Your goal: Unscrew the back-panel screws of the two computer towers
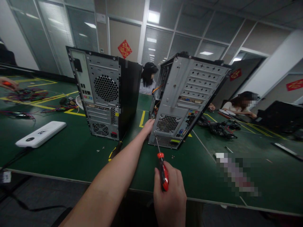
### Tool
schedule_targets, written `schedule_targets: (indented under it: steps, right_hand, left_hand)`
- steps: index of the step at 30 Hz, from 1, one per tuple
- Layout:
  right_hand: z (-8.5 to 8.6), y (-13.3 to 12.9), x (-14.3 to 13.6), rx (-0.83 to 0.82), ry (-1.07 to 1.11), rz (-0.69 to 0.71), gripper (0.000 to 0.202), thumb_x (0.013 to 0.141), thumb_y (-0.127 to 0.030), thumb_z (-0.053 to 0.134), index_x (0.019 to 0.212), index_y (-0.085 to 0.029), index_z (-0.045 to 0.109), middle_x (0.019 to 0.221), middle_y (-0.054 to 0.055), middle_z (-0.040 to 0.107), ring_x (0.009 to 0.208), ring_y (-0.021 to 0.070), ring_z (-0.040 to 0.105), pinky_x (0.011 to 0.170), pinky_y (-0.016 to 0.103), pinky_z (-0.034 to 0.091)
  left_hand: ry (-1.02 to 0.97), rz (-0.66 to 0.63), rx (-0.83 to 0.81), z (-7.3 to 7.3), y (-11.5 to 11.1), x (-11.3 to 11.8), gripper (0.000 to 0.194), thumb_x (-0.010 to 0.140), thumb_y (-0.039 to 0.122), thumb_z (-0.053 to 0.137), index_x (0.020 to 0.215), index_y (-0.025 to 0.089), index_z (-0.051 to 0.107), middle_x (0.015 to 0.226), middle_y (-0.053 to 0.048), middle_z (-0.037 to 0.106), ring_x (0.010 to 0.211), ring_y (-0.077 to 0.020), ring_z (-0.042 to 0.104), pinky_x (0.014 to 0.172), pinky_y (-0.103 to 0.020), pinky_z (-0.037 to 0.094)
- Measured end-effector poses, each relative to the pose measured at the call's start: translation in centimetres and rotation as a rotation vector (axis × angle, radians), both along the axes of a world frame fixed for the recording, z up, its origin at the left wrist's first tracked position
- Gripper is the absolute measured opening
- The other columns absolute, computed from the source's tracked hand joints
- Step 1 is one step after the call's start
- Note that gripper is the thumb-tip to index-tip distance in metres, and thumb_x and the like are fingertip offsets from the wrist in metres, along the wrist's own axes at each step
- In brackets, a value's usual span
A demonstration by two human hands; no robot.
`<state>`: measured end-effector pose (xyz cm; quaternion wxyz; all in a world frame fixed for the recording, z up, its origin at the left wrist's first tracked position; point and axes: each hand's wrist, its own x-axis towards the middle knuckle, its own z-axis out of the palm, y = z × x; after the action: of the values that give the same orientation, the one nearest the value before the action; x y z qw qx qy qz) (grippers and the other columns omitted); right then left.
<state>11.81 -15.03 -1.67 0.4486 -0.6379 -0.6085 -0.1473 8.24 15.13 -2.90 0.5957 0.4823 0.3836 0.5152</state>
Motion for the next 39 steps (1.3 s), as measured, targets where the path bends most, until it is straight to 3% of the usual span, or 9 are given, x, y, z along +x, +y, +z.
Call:
schedule_targets:
  steps: [4, 7, 18, 27, 30, 34, 39]
  right_hand:
    - [-0.15, -0.4, -0.23, -0.118, 0.082, -0.046, 0.045, 0.107, -0.057, 0.054, 0.127, -0.018, 0.061, 0.075, 0.005, 0.077, 0.055, 0.0252, 0.074, 0.047, 0.03, 0.049]
    - [-0.18, -0.65, -0.23, -0.156, 0.155, -0.02, 0.042, 0.11, -0.056, 0.045, 0.123, -0.019, 0.059, 0.068, 0.003, 0.075, 0.048, 0.0241, 0.071, 0.045, 0.029, 0.046]
    - [-0.36, -0.16, -0.05, -0.043, 0.145, -0.046, 0.03, 0.105, -0.051, 0.059, 0.108, -0.022, 0.056, 0.076, 0.003, 0.074, 0.058, 0.0215, 0.074, 0.049, 0.027, 0.05]
    - [0.09, -0.28, 0.34, 0.077, -0.036, 0.041, 0.022, 0.109, -0.034, 0.054, 0.12, -0.018, 0.065, 0.093, 0.008, 0.07, 0.079, 0.0206, 0.072, 0.067, 0.03, 0.058]
    - [0.03, -0.37, 0.18, 0.044, -0.02, 0.015, 0.028, 0.11, -0.038, 0.053, 0.125, -0.017, 0.063, 0.098, 0.011, 0.073, 0.083, 0.0232, 0.075, 0.07, 0.033, 0.06]
    - [-0.15, -0.67, -0.1, -0.022, 0.036, -0.041, 0.042, 0.109, -0.052, 0.052, 0.13, -0.016, 0.057, 0.098, 0.013, 0.079, 0.077, 0.0274, 0.08, 0.06, 0.033, 0.06]
    - [-0.06, -0.93, 0.03, -0.057, 0.075, -0.004, 0.041, 0.111, -0.052, 0.045, 0.128, -0.016, 0.056, 0.09, 0.011, 0.08, 0.068, 0.0264, 0.08, 0.053, 0.031, 0.056]
  left_hand:
    - [-0.032, -0.031, 0.0, 0.15, -0.18, -0.14, 0.027, 0.092, 0.04, 0.065, 0.106, 0.018, 0.073, 0.116, -0.011, 0.077, 0.113, -0.0249, 0.07, 0.104, -0.039, 0.052]
    - [-0.033, -0.022, -0.013, 0.21, -0.16, -0.11, 0.023, 0.092, 0.036, 0.065, 0.105, 0.018, 0.073, 0.113, -0.009, 0.077, 0.11, -0.0233, 0.071, 0.103, -0.038, 0.052]
    - [-0.001, 0.014, -0.012, -0.3, 0.39, 0.26, 0.019, 0.09, 0.034, 0.067, 0.1, 0.02, 0.075, 0.108, -0.007, 0.078, 0.11, -0.0251, 0.071, 0.104, -0.038, 0.054]
    - [-0.035, -0.017, -0.006, -0.57, 0.7, 0.17, 0.023, 0.089, 0.037, 0.069, 0.103, 0.019, 0.075, 0.109, -0.008, 0.078, 0.107, -0.0246, 0.072, 0.103, -0.041, 0.054]
    - [-0.04, -0.02, -0.003, -0.6, 0.68, 0.13, 0.021, 0.09, 0.035, 0.069, 0.102, 0.019, 0.075, 0.108, -0.008, 0.078, 0.105, -0.024, 0.072, 0.104, -0.041, 0.054]
    - [-0.038, -0.017, -0.019, -0.43, 0.55, 0.09, 0.024, 0.09, 0.036, 0.071, 0.105, 0.018, 0.074, 0.105, -0.009, 0.079, 0.106, -0.0248, 0.072, 0.104, -0.04, 0.053]
    - [-0.037, -0.013, -0.032, -0.3, 0.4, 0.03, 0.029, 0.089, 0.038, 0.072, 0.109, 0.017, 0.074, 0.104, -0.01, 0.079, 0.106, -0.0261, 0.073, 0.102, -0.041, 0.053]
